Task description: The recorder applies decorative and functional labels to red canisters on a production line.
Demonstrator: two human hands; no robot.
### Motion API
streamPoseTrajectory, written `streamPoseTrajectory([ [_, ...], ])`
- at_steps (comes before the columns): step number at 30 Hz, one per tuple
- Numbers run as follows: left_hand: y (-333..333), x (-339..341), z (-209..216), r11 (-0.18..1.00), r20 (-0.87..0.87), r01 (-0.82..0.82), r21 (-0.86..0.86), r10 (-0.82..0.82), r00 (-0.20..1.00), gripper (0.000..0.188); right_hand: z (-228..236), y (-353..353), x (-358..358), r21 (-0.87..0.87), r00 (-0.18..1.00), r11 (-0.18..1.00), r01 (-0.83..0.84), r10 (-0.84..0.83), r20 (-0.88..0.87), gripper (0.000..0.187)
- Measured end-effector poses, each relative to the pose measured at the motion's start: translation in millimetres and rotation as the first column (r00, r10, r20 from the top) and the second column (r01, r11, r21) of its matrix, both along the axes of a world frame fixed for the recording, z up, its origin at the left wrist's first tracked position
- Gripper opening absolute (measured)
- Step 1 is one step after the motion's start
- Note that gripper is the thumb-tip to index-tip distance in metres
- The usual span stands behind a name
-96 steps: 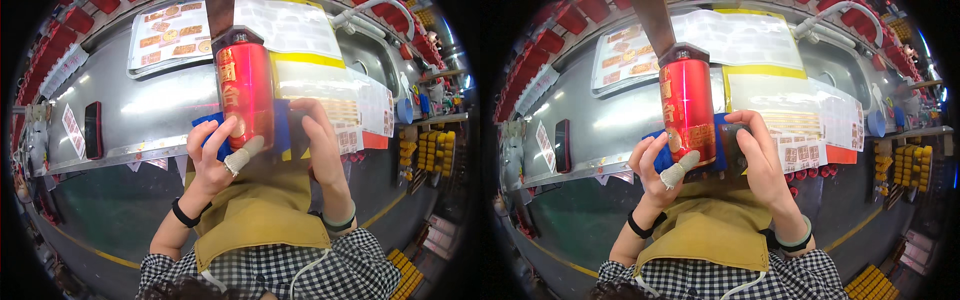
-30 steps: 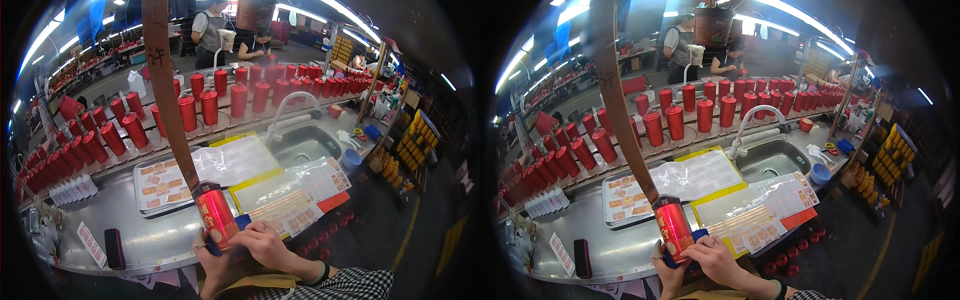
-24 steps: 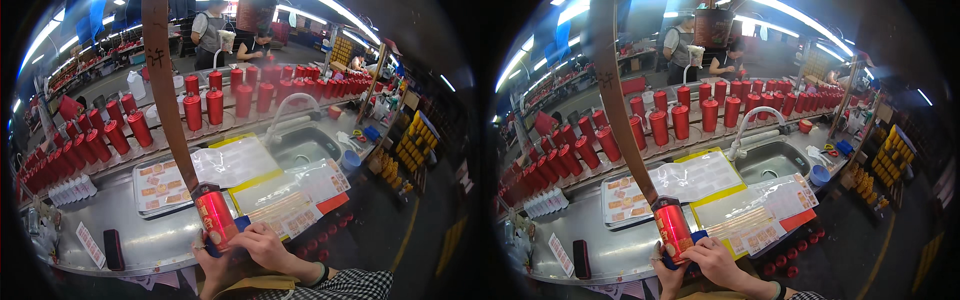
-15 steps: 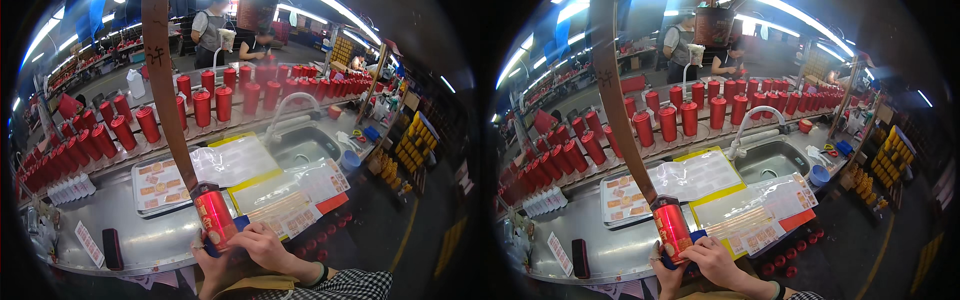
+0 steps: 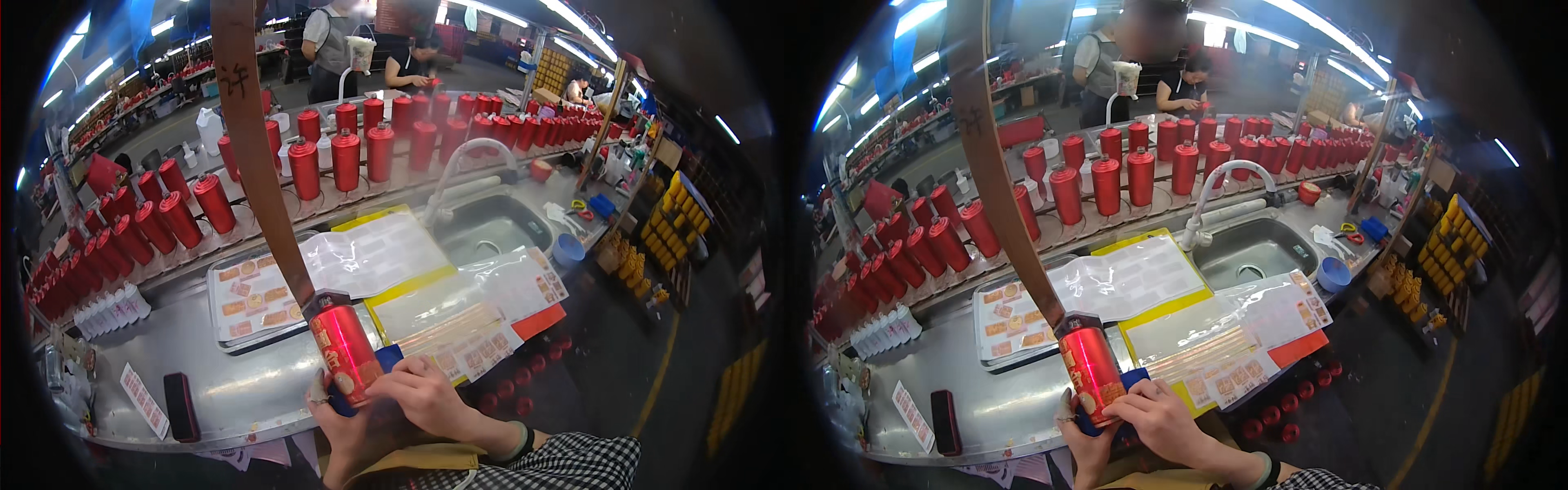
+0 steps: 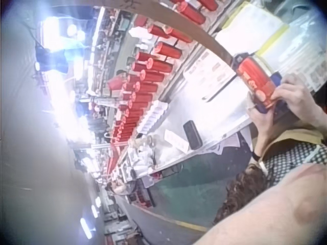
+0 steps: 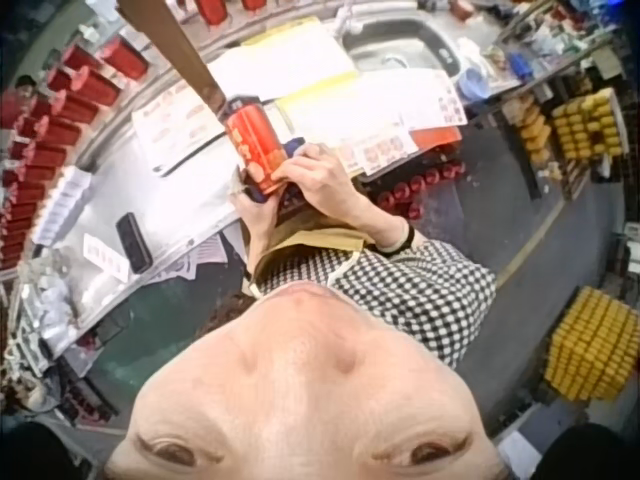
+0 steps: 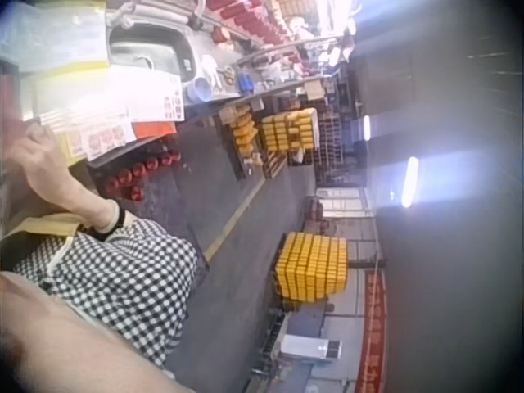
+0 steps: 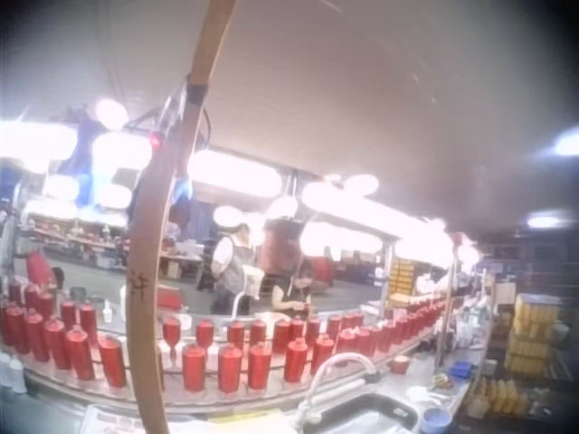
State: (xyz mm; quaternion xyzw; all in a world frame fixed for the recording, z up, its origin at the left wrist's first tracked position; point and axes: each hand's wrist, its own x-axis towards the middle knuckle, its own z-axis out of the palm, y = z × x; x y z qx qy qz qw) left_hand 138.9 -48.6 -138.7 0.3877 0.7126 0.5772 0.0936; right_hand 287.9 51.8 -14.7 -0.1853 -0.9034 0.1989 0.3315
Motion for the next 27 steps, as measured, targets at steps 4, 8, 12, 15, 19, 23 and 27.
streamPoseTrajectory([
  [4, -0.3, 0.2, 0.0, 1.0, -0.015, -0.017, -0.009, 0.017, 1.0, 0.107, -4.9, -2.1, 0.5, -0.003, 1.0, 1.0, 0.002, -0.002, -0.007, 0.025],
  [8, -2.6, 1.3, -0.1, 1.0, 0.003, -0.017, -0.009, 0.017, 1.0, 0.108, -4.3, -4.0, 1.5, 0.0, 1.0, 1.0, 0.003, -0.003, -0.003, 0.025],
  [12, -3.6, 0.0, -2.0, 1.0, -0.066, -0.008, -0.024, 0.006, 0.998, 0.109, -3.0, -4.0, 1.7, 0.007, 1.0, 1.0, 0.004, -0.004, -0.015, 0.026],
  [15, -2.9, -0.4, -5.1, 1.0, -0.026, -0.013, -0.008, 0.013, 1.0, 0.109, -6.4, -2.8, 1.4, 0.002, 1.0, 1.0, 0.002, -0.002, -0.007, 0.026],
  [19, -0.2, -0.7, -5.8, 1.0, -0.041, -0.013, -0.005, 0.013, 0.999, 0.107, -7.2, -2.5, -0.1, 0.001, 1.0, 1.0, 0.01, -0.01, -0.016, 0.025],
  [23, -3.4, -1.6, -0.8, 0.999, -0.062, 0.0, -0.039, -0.002, 0.998, 0.106, -3.5, -2.8, -2.3, 0.008, 0.999, 1.0, 0.024, -0.024, -0.024, 0.025],
  [27, -2.0, -1.9, -5.4, 1.0, -0.051, 0.001, -0.004, -0.001, 0.999, 0.106, -1.8, -2.8, -2.8, 0.009, 0.999, 0.999, 0.034, -0.033, -0.035, 0.027],
])
